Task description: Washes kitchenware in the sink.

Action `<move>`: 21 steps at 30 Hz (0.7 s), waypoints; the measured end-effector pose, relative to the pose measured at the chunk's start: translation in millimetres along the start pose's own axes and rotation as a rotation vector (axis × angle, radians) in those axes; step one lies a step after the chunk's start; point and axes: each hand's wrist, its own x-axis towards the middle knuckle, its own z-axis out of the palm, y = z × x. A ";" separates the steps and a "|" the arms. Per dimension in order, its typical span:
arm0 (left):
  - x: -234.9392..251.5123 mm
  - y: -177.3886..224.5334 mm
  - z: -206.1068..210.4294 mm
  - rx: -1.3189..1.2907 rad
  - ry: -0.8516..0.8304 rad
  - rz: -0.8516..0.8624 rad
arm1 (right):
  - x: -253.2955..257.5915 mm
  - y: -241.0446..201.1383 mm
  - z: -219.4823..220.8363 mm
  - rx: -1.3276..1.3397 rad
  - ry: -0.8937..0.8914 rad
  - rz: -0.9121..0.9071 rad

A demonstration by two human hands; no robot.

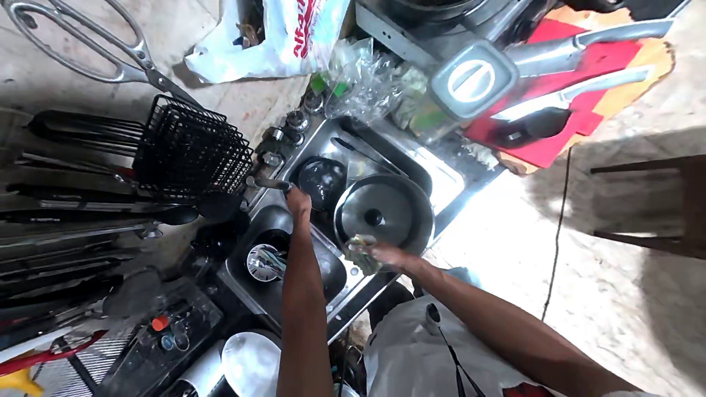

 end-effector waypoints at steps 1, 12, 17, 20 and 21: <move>-8.7 -0.3 -3.9 -0.030 0.017 0.013 | 2.1 0.2 -1.1 0.060 -0.035 -0.017; -104.7 -20.8 -37.0 0.075 0.290 0.041 | 50.4 -18.5 13.0 0.429 0.029 -0.009; -128.8 -17.1 -42.1 0.180 0.296 0.057 | 78.2 -20.0 32.9 0.511 0.016 0.067; -134.5 -17.4 -39.6 0.143 0.267 0.060 | 88.9 -18.1 45.5 0.596 0.034 0.092; -134.0 -19.8 -40.3 0.086 0.254 0.041 | 91.5 -18.3 49.9 0.623 0.058 0.086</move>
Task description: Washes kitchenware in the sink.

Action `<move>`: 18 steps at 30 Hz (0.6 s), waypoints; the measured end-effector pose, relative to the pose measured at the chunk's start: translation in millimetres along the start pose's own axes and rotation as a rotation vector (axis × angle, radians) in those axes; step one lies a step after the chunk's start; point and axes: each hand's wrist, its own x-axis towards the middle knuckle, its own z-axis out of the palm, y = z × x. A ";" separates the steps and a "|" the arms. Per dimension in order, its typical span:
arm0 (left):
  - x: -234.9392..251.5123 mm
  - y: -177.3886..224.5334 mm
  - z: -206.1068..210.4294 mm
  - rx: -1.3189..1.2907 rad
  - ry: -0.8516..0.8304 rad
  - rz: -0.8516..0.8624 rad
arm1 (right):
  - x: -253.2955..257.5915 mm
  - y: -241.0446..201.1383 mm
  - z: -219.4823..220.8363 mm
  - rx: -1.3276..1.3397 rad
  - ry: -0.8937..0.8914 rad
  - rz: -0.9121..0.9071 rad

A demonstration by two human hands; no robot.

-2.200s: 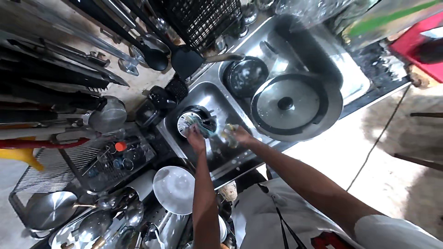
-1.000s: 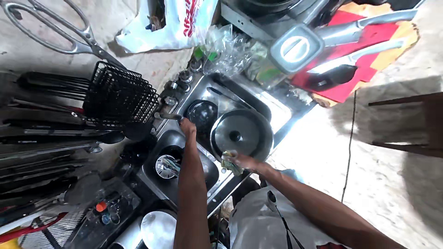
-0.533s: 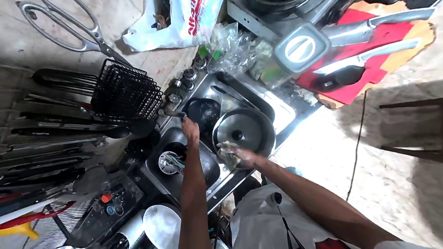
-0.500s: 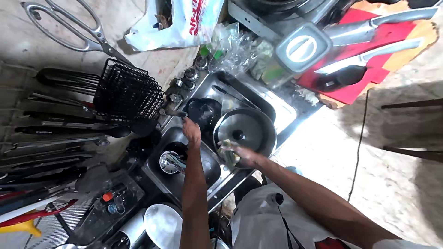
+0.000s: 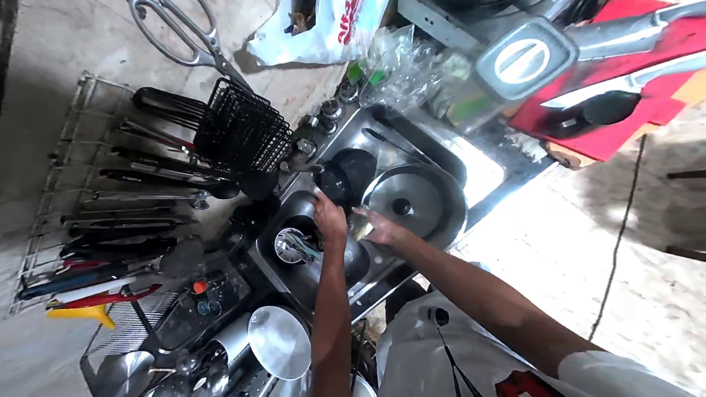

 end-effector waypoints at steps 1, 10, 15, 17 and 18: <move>0.8 -3.9 -1.0 -0.066 -0.022 -0.042 | 2.7 3.0 1.7 0.025 0.014 -0.026; 20.0 -60.5 19.1 -0.924 -0.236 -0.339 | -2.3 -7.0 -13.7 -0.133 0.128 -0.363; 20.6 -65.3 22.3 -1.040 -0.448 -0.258 | -12.0 -21.3 -10.3 -0.265 0.114 -0.424; 29.0 -79.4 24.2 -0.889 -0.429 -0.175 | -22.1 -29.4 -6.6 -0.361 0.138 -0.458; 37.0 -87.3 24.8 -0.771 -0.327 -0.134 | -24.5 -33.5 -8.2 -0.409 0.142 -0.482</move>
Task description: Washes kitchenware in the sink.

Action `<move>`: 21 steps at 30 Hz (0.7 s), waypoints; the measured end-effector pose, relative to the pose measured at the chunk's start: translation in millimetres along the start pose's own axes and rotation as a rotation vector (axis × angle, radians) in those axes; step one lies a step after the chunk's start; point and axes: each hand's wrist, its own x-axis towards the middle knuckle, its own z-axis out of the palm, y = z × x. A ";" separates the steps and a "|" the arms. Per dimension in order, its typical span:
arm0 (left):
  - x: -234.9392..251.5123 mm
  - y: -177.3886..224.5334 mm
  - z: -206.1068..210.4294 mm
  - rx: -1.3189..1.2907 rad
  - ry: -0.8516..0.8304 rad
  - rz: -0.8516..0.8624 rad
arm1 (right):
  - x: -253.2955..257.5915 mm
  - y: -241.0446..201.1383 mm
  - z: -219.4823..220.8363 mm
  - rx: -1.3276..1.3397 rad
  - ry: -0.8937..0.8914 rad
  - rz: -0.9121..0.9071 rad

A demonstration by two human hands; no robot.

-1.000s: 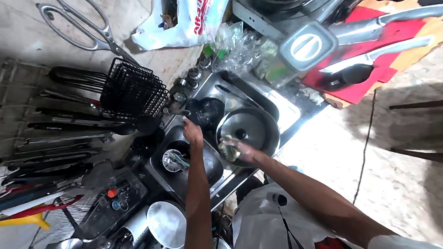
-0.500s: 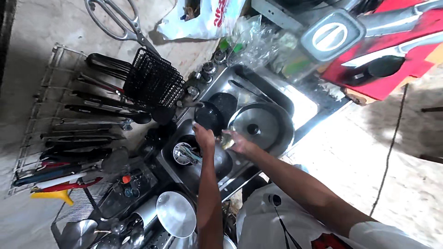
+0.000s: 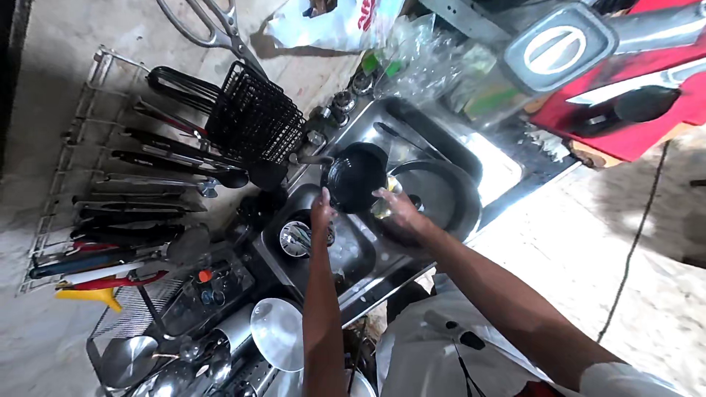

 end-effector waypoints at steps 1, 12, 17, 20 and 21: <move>10.7 -1.7 -8.8 0.168 0.136 0.089 | 0.6 -3.0 -2.9 -0.039 -0.001 -0.034; 100.6 17.4 -79.4 0.898 0.365 0.170 | 6.5 -34.9 -17.3 -0.285 0.105 -0.297; 111.3 18.5 -81.9 0.959 0.345 0.091 | 12.2 -41.2 -20.5 -0.349 0.122 -0.312; 111.8 19.9 -85.6 0.944 0.357 0.090 | 7.7 -42.3 -17.2 -0.379 0.128 -0.303; 112.3 23.2 -85.7 0.972 0.368 0.070 | 8.6 -42.6 -16.0 -0.388 0.131 -0.312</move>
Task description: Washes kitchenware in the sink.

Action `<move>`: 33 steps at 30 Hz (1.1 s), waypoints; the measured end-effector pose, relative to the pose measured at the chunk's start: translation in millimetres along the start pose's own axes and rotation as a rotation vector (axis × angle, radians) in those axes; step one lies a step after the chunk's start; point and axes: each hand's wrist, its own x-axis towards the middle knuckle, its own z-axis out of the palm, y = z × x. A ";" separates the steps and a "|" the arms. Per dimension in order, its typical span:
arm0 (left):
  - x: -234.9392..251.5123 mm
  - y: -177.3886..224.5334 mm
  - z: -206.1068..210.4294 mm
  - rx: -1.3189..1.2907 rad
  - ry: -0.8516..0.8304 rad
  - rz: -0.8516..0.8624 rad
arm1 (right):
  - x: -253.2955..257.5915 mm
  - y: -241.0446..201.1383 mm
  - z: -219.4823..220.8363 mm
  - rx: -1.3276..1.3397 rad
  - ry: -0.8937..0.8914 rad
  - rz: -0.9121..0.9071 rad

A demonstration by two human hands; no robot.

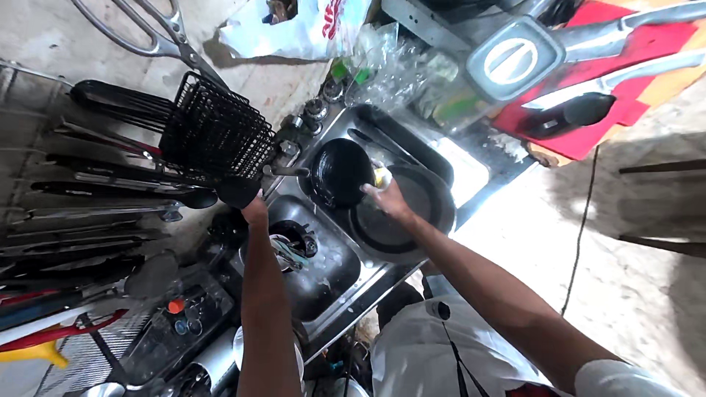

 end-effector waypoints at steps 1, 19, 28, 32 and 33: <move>-0.2 3.9 -3.5 0.019 0.004 -0.032 | 0.9 -0.8 1.0 -0.005 0.009 -0.007; -104.1 123.3 56.0 -0.907 -0.332 0.183 | 12.0 -17.2 -23.8 -0.162 0.028 -0.059; -97.3 130.5 57.8 -0.825 -0.335 0.225 | 41.0 -18.7 -39.1 -0.189 -0.004 -0.038; -104.7 118.0 68.5 -1.053 -0.561 0.258 | 50.1 -14.7 -37.3 -0.175 0.045 -0.024; -104.1 118.5 72.5 -1.091 -0.582 0.233 | 50.5 -14.5 -36.0 -0.172 0.047 -0.025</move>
